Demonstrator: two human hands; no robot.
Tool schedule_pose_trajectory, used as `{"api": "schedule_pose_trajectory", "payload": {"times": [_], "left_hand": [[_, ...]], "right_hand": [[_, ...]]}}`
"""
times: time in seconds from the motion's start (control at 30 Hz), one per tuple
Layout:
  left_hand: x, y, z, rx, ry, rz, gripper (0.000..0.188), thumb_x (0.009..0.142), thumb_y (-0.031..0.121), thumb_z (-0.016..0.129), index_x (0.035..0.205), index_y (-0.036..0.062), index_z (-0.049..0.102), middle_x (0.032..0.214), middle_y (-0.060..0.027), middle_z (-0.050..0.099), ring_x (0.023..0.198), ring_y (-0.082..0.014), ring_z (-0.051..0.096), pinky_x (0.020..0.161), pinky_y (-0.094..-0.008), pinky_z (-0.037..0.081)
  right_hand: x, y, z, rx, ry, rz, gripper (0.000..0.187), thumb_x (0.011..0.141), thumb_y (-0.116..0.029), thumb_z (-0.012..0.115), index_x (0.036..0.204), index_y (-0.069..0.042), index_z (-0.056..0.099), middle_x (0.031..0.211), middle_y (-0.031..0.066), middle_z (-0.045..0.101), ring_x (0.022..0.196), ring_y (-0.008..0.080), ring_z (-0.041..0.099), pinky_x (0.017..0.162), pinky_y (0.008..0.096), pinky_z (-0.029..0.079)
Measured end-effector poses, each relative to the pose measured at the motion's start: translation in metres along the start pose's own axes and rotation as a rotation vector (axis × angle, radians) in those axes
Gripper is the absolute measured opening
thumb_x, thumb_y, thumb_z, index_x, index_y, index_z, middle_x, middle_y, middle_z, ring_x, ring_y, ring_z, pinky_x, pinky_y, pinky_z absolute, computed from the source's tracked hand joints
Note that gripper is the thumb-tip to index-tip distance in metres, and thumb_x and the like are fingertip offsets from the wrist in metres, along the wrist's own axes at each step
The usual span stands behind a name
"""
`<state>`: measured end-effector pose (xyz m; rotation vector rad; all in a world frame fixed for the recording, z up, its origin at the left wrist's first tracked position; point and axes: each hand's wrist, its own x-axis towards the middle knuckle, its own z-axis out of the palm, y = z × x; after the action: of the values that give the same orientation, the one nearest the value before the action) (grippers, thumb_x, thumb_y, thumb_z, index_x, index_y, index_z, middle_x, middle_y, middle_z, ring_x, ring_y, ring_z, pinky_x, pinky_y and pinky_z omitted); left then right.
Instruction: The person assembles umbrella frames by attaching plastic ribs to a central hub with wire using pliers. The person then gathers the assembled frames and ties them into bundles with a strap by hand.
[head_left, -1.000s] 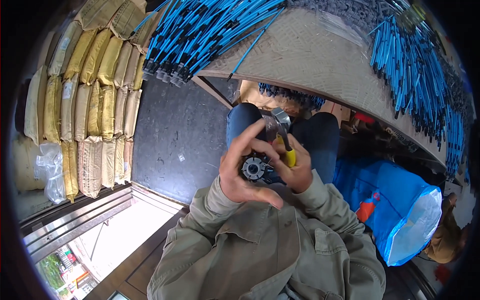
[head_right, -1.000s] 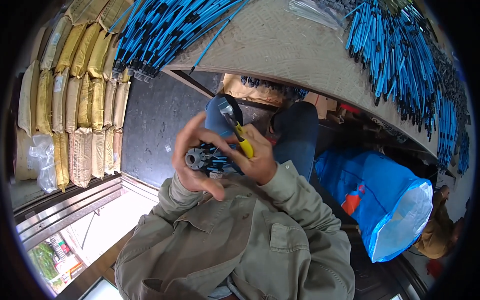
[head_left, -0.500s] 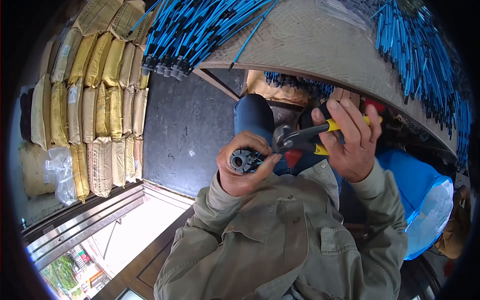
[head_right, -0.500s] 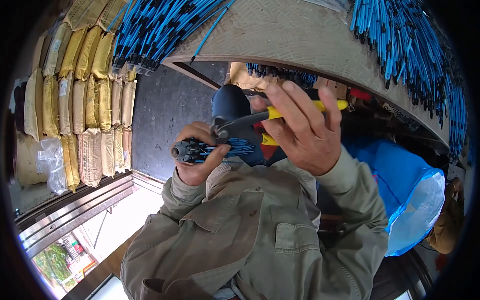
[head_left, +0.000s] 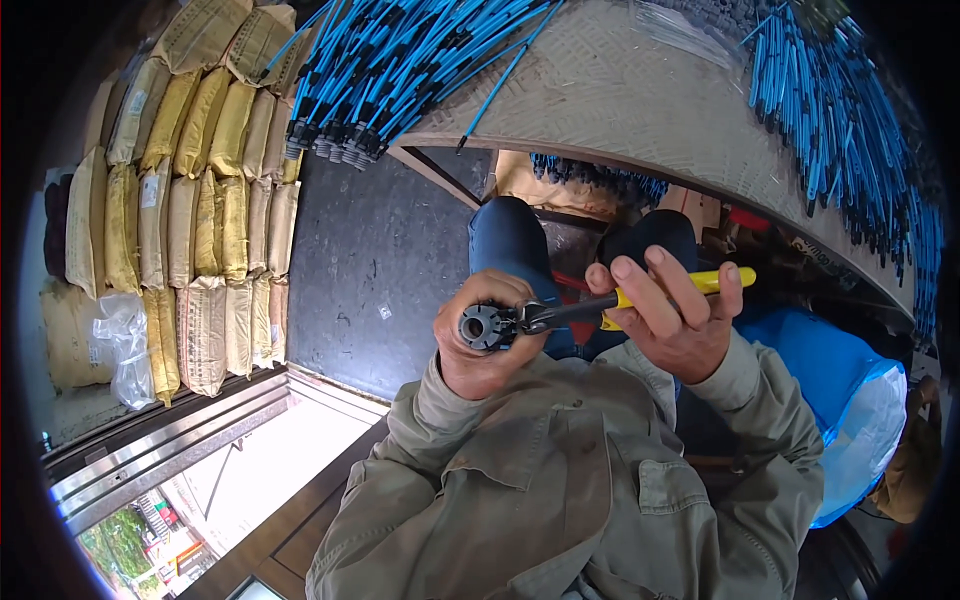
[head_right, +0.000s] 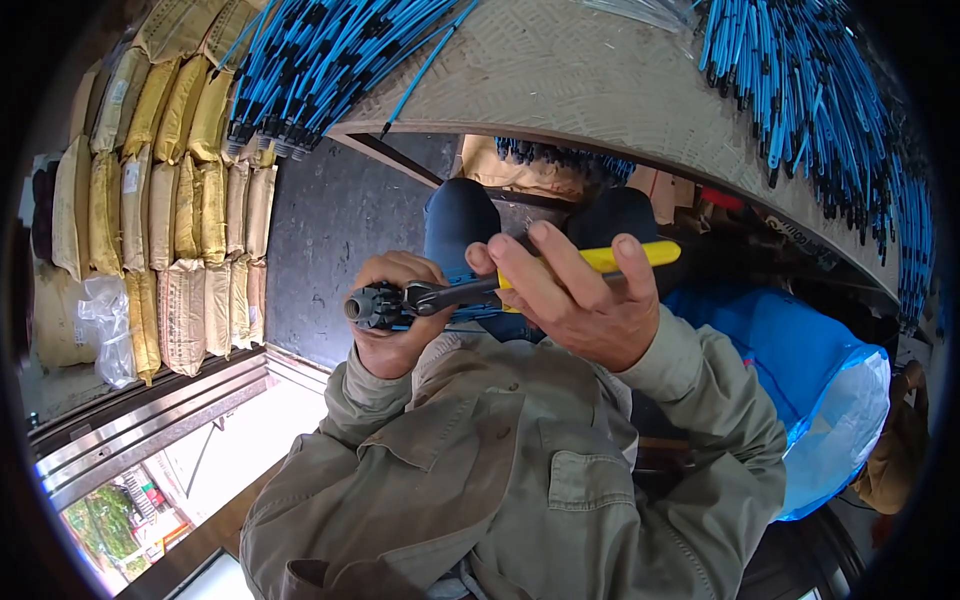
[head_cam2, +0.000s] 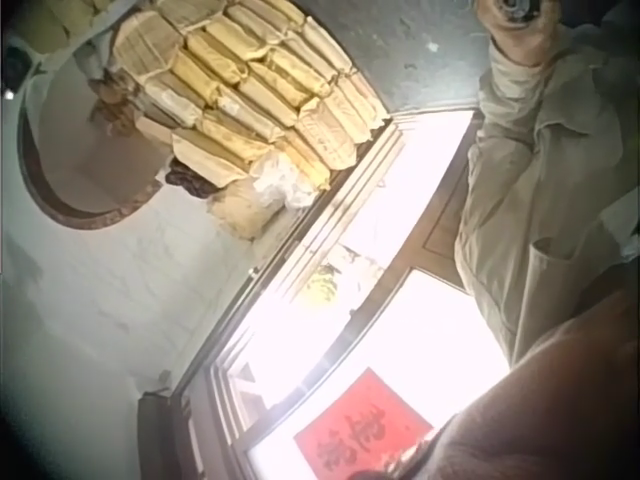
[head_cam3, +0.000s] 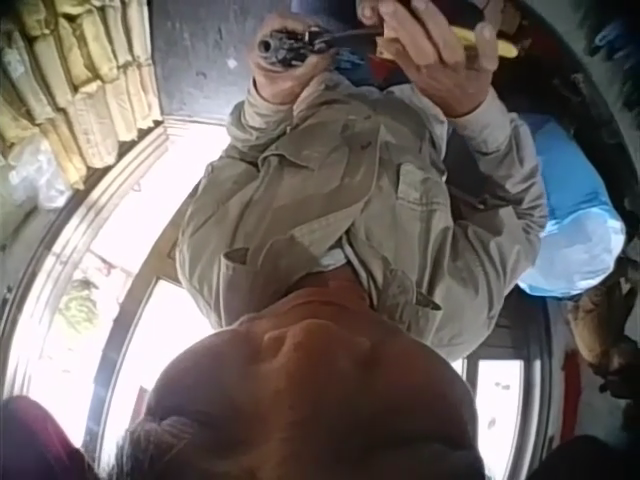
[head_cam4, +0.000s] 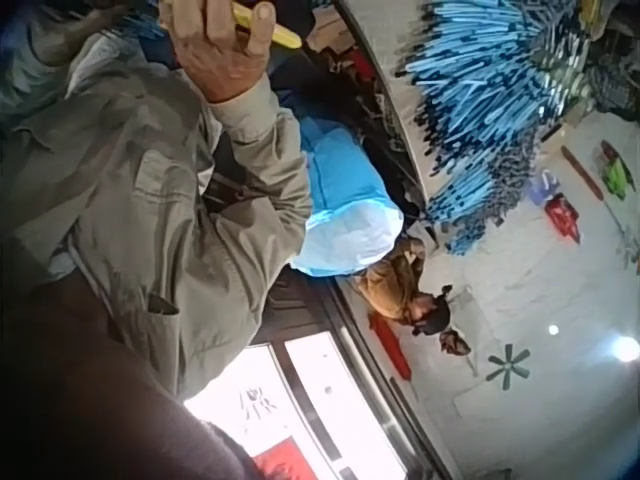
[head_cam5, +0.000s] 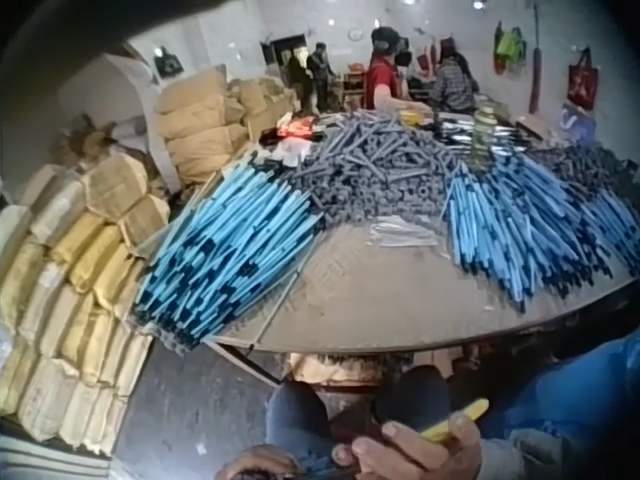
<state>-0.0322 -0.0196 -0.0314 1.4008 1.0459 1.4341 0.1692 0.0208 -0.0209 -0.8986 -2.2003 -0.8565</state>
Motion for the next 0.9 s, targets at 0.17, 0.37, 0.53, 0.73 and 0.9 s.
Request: {"api": "schedule_pose_trajectory", "payload": {"times": [0.17,0.37,0.53,0.73,0.9], "left_hand": [[-0.002,0.003,-0.003,0.021,-0.035,0.000,0.028,0.061,-0.007,0.070,0.083,0.0001,0.053,0.079,-0.0084,0.057,0.074,-0.0163,0.056,0.069,-0.0277,0.044],[0.000,0.020,-0.008,-0.117,-0.185,-0.176,0.054,0.054,0.023,0.086,0.091,-0.0001,0.054,0.084,-0.0101,0.060,0.074,-0.0186,0.057,0.068,-0.0308,0.044],[0.009,0.016,-0.023,0.034,-0.469,0.085,0.060,0.047,0.030,0.085,0.093,-0.0006,0.061,0.083,-0.0090,0.063,0.072,-0.0183,0.056,0.065,-0.0305,0.041],[0.007,0.006,-0.022,-0.006,-0.312,0.042,0.063,0.049,0.038,0.083,0.092,-0.0019,0.061,0.082,-0.0113,0.064,0.072,-0.0189,0.056,0.065,-0.0315,0.039],[0.009,0.004,-0.022,-0.040,-0.450,-0.025,0.063,0.049,0.039,0.084,0.092,-0.0016,0.061,0.083,-0.0113,0.064,0.072,-0.0187,0.055,0.066,-0.0317,0.039]], "right_hand": [[0.020,0.035,-0.033,0.461,-0.420,-0.114,0.033,0.083,-0.029,0.059,0.107,-0.008,0.051,0.110,0.0007,0.049,0.098,0.0174,0.054,0.079,0.0369,0.045],[0.031,0.072,-0.026,2.004,-1.773,0.390,0.036,0.085,-0.025,0.057,0.111,-0.004,0.046,0.101,0.0073,0.055,0.084,0.0206,0.059,0.065,0.0307,0.049],[0.009,0.053,-0.013,2.560,-1.831,0.650,0.041,0.086,-0.025,0.057,0.116,-0.002,0.041,0.095,0.0097,0.058,0.076,0.0205,0.061,0.061,0.0284,0.050],[0.039,0.042,-0.059,0.963,-0.708,-0.044,0.048,0.087,-0.024,0.056,0.124,-0.001,0.034,0.090,0.0124,0.060,0.068,0.0206,0.063,0.058,0.0264,0.051],[0.031,0.063,-0.038,1.963,-1.904,0.740,0.059,0.078,-0.015,0.064,0.127,-0.003,0.033,0.094,0.0154,0.059,0.074,0.0283,0.061,0.060,0.0299,0.049]]}}
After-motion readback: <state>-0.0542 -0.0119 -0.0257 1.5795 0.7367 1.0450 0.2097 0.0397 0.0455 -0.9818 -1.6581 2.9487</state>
